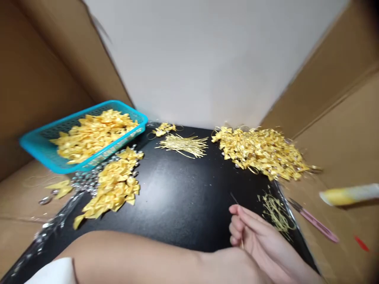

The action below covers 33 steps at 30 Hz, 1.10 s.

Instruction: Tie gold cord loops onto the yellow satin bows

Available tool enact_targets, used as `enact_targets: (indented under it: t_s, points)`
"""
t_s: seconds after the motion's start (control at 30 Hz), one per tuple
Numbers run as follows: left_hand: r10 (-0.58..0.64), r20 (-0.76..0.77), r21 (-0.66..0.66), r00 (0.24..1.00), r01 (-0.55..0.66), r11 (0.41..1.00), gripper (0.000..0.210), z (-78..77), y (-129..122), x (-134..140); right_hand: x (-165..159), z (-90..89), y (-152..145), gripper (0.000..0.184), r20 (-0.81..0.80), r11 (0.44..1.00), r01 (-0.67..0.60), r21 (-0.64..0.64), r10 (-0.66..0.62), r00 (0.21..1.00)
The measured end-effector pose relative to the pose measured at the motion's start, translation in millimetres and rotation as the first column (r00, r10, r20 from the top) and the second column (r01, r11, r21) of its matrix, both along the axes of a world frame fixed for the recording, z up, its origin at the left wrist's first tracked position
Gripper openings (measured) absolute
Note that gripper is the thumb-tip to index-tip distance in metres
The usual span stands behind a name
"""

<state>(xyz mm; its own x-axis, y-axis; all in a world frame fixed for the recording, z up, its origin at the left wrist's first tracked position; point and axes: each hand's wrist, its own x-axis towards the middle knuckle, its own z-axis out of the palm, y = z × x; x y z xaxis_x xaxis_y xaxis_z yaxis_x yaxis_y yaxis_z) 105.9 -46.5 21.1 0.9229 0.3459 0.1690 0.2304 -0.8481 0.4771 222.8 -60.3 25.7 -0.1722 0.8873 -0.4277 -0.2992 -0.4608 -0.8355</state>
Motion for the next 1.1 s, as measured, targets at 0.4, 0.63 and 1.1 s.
enact_targets:
  t_s: [0.4, 0.63, 1.1]
  points:
    - [-0.109, 0.146, 0.528, 0.983, 0.016, 0.849, 0.031, -19.5, -3, -87, -50, 13.8, 34, 0.044, -0.013, 0.996, -0.079, -0.030, 0.079, 0.997]
    - [0.720, 0.003, 0.484, 0.694, -0.631, 0.606, 0.022, 16.2, 44, -204, -21, -11.9, 34, 0.047, 0.292, 0.967, 0.004, 0.254, -0.080, 0.953]
    - [0.797, -0.363, 0.528, 0.483, -0.597, 0.603, 0.012, 26.6, 65, -244, -23, -26.5, 34, 0.054, 0.520, 0.846, -0.292, 0.446, 0.020, 0.854]
